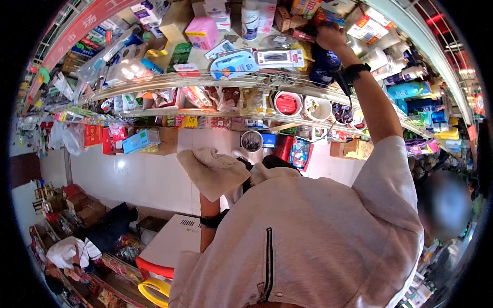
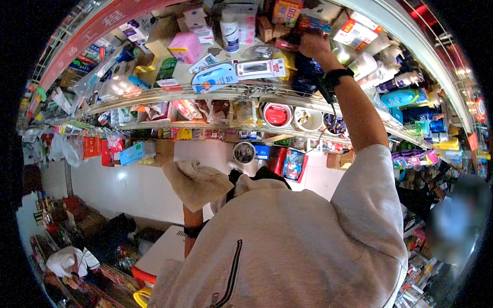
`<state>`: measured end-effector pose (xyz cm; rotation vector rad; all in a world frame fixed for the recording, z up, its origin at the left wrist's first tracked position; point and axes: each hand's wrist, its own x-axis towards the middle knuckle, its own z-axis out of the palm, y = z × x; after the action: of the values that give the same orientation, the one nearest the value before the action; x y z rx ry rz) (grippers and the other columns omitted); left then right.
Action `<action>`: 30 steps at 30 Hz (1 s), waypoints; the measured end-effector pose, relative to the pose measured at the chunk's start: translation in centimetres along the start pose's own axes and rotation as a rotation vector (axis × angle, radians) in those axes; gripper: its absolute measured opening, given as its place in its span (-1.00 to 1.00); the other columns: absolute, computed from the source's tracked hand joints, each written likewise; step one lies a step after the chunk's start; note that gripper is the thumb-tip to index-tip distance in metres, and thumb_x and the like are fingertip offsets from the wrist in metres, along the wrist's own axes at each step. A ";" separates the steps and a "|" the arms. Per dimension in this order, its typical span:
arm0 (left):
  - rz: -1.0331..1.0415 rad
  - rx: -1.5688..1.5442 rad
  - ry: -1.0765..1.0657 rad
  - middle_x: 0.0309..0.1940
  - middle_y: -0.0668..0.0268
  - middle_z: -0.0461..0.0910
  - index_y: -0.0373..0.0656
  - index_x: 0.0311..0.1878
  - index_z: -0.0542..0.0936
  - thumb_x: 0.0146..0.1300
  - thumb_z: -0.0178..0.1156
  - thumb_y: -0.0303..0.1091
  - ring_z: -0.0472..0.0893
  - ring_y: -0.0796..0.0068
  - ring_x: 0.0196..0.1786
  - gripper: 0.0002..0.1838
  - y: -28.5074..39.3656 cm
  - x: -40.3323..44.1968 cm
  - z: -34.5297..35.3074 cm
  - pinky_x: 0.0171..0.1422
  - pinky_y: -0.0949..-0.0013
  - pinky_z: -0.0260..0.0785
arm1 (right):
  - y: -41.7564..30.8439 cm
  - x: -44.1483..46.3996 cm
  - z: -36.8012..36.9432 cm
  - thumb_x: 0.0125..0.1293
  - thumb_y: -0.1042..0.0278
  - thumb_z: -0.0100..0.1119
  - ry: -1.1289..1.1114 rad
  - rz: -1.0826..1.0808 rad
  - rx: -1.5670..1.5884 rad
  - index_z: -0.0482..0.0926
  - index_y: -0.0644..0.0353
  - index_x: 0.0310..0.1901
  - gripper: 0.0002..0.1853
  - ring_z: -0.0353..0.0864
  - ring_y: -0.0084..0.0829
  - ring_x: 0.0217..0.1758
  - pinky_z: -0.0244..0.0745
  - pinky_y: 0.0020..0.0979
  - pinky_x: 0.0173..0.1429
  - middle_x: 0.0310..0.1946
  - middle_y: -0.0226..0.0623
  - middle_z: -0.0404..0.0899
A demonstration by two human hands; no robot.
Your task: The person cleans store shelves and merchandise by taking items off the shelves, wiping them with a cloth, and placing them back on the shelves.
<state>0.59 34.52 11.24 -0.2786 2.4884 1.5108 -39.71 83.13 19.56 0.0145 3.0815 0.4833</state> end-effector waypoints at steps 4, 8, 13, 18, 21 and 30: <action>-0.060 -0.140 0.051 0.10 -0.05 0.55 -0.38 0.17 0.44 0.34 0.18 -0.31 0.52 0.02 0.15 -0.57 -0.6 -0.2 0.3 0.20 0.19 0.36 | -3.0 -3.1 -3.0 0.31 0.21 -0.03 0.141 -0.063 0.101 0.59 0.14 -0.14 -0.73 0.61 0.04 -0.02 0.45 0.06 0.08 -0.22 -0.03 0.66; -0.129 -0.189 0.055 0.14 0.09 0.54 -0.36 0.22 0.44 0.33 0.20 -0.35 0.50 0.27 0.17 -0.56 -0.4 -0.2 -0.1 0.26 0.27 0.34 | -7.6 -6.4 -7.6 0.32 0.25 0.07 0.280 -0.243 0.198 0.58 0.18 -0.27 -0.81 0.64 -0.01 -0.14 0.54 -0.01 -0.10 -0.33 -0.01 0.64; -0.087 -0.278 0.048 0.16 0.10 0.53 -0.35 0.23 0.43 0.33 0.20 -0.35 0.48 0.27 0.20 -0.55 -1.6 0.1 -0.4 0.27 0.28 0.33 | -16.6 -5.8 -12.1 0.29 0.14 0.19 0.359 -0.467 0.548 0.50 0.12 0.19 -0.54 0.57 0.07 0.05 0.49 -0.08 0.14 -0.09 0.07 0.62; -0.052 -0.303 0.119 0.17 0.09 0.52 -0.35 0.24 0.42 0.34 0.20 -0.34 0.47 0.27 0.21 -0.54 -2.4 0.0 -0.9 0.28 0.28 0.32 | -23.9 -1.2 -14.2 0.24 0.10 0.24 0.215 -0.461 0.519 0.46 0.14 0.20 -0.47 0.57 0.07 0.08 0.48 -0.08 0.19 0.10 0.06 0.52; -0.154 -0.375 0.181 0.18 0.08 0.51 -0.34 0.26 0.40 0.35 0.19 -0.33 0.45 0.28 0.24 -0.52 -0.9 -1.2 -1.9 0.30 0.27 0.30 | -25.9 -2.9 -15.0 0.21 0.13 0.27 0.306 -0.450 0.568 0.50 0.16 0.13 -0.51 0.59 0.05 0.05 0.50 -0.07 0.15 0.07 0.03 0.52; -0.186 -0.024 0.201 0.28 -0.07 0.39 -0.42 0.32 0.27 0.39 0.16 -0.20 0.38 0.08 0.32 -0.40 -6.4 -3.0 -3.3 0.38 0.22 0.21 | -21.1 -8.8 -10.8 0.19 0.37 0.19 0.304 -0.482 0.661 0.58 0.22 -0.15 -0.79 0.65 -0.01 -0.26 0.53 -0.08 -0.15 -0.39 0.00 0.61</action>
<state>4.92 28.81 8.11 -0.6771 2.5099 1.5034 -31.26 59.61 23.58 -0.8246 3.1839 -0.5975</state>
